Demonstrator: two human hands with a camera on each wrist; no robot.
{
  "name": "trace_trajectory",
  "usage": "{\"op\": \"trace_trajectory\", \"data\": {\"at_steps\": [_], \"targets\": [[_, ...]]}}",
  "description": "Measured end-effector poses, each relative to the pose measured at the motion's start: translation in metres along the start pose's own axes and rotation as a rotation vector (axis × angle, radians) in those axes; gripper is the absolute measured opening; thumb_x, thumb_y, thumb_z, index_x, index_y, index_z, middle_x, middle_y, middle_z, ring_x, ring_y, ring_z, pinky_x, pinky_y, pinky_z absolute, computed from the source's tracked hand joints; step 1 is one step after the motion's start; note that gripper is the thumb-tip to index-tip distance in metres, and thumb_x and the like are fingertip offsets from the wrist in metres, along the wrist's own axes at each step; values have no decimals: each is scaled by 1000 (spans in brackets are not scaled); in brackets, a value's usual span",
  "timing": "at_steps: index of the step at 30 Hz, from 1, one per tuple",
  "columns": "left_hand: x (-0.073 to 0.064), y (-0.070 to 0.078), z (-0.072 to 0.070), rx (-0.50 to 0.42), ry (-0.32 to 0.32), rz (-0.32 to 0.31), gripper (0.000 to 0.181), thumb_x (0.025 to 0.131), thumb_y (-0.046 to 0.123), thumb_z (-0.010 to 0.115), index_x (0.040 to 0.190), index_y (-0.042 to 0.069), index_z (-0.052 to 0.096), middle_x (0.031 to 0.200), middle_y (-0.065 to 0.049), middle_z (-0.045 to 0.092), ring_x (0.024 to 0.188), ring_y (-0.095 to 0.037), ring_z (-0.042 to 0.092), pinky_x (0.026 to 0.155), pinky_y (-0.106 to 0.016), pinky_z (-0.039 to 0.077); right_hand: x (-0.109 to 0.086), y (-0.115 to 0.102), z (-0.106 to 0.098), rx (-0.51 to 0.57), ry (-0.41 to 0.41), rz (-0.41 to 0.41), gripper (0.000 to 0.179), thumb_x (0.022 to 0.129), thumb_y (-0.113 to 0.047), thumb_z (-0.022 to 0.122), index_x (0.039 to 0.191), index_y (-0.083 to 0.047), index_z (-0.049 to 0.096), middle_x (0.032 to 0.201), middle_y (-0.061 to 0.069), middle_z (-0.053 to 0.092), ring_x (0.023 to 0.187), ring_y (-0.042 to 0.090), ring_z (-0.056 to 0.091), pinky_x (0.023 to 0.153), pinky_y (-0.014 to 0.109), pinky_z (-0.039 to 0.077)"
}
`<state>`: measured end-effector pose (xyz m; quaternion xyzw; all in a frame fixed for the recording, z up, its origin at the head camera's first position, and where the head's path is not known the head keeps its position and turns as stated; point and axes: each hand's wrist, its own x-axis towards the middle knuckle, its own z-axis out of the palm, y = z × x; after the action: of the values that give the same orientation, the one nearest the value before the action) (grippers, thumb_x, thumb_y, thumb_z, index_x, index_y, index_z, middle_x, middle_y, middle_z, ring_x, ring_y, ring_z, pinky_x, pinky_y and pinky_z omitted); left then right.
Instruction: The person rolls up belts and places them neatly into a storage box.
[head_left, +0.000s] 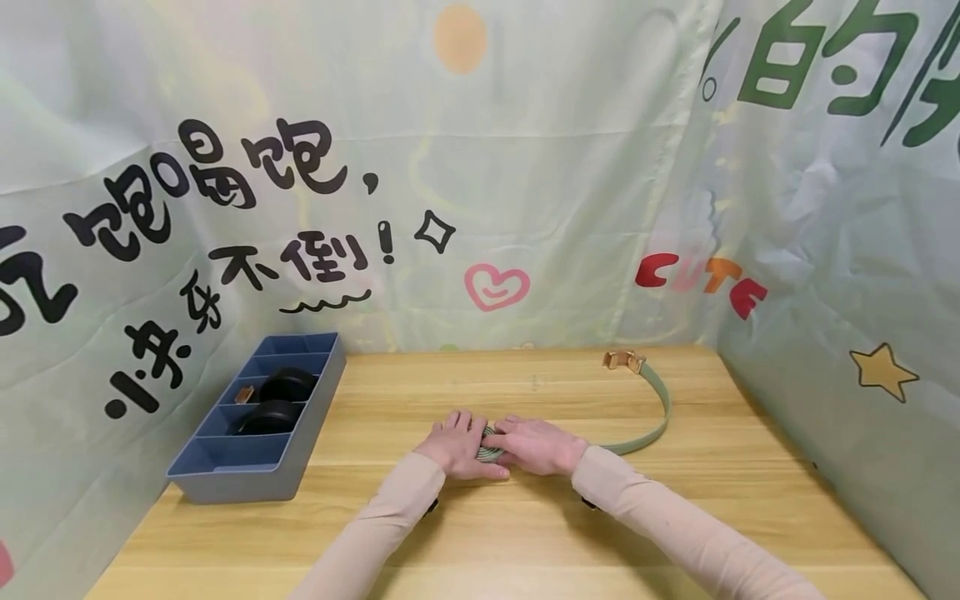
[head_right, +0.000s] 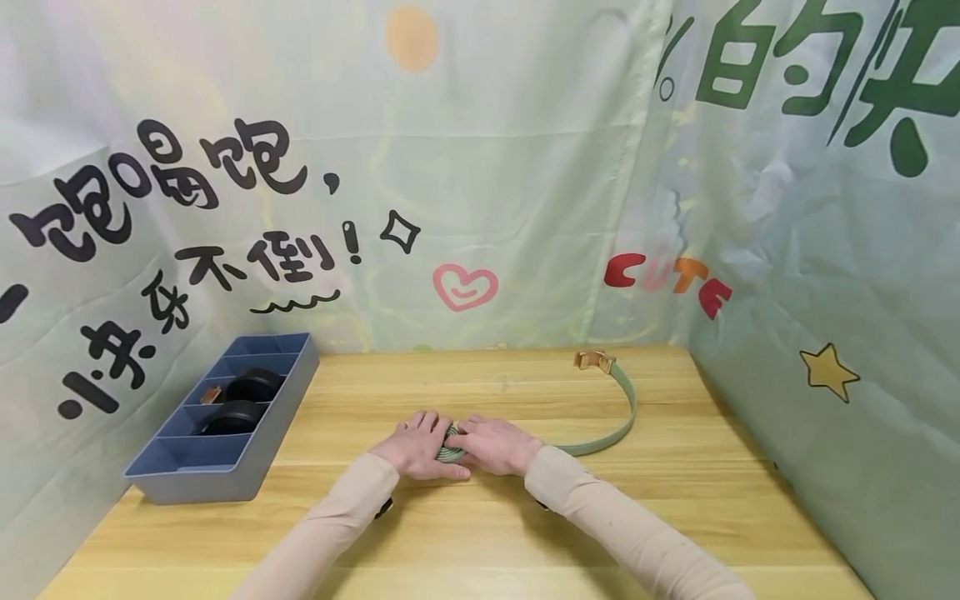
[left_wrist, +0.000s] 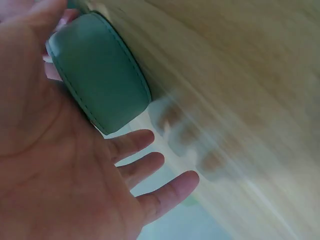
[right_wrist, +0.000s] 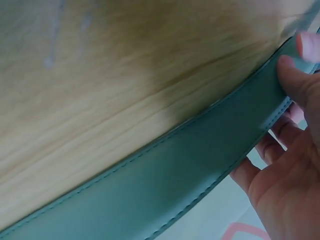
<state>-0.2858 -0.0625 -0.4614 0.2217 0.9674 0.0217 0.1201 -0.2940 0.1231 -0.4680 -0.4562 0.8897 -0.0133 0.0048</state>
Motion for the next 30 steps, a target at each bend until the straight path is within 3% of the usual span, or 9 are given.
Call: {"op": "trace_trajectory", "data": {"at_steps": [5, 14, 18, 22, 27, 30], "targets": [[1, 4, 4, 28, 18, -14, 104, 73, 84, 55, 150, 16, 33, 150, -14, 37, 141, -32, 31, 108, -57, 34, -2, 2, 2, 8, 21, -10, 38, 97, -29, 61, 134, -20, 58, 124, 4, 62, 112, 21, 59, 90, 36, 52], [-3, -1, 5, 29, 48, -7, 89, 83, 78, 50, 141, 11, 39, 137, -13, 45, 129, -30, 41, 104, -54, 37, 3, 2, 6, 27, 83, -45, 36, 97, -29, 60, 131, -18, 62, 122, 2, 64, 108, 16, 60, 90, 31, 52], [1, -2, 7, 20, 91, 36, 75, 88, 71, 50, 126, 7, 50, 115, -10, 51, 104, -24, 50, 89, -43, 47, 3, 2, 6, 48, 122, -61, 31, 95, -23, 64, 124, -17, 66, 117, 2, 66, 104, 14, 63, 89, 29, 52], [6, -3, 6, -39, 126, 72, 61, 86, 66, 57, 106, 9, 58, 98, -5, 49, 79, -16, 48, 70, -32, 47, 1, 4, 5, 55, 124, -55, 31, 93, -19, 65, 124, -16, 67, 116, 1, 67, 104, 13, 64, 89, 28, 52], [9, -8, 3, -87, 160, 117, 47, 82, 56, 69, 99, 13, 63, 97, -2, 52, 72, -12, 49, 66, -28, 46, 1, 10, 5, 133, 135, -93, 30, 94, -18, 64, 124, -17, 67, 106, -2, 68, 91, 9, 64, 80, 21, 51], [9, -12, 0, -101, 169, 186, 45, 81, 49, 74, 108, 14, 65, 99, 1, 53, 76, -12, 50, 69, -26, 45, 0, 17, 5, 206, 137, -114, 33, 92, -14, 66, 125, -17, 66, 107, -3, 69, 91, 7, 63, 80, 20, 50]]}}
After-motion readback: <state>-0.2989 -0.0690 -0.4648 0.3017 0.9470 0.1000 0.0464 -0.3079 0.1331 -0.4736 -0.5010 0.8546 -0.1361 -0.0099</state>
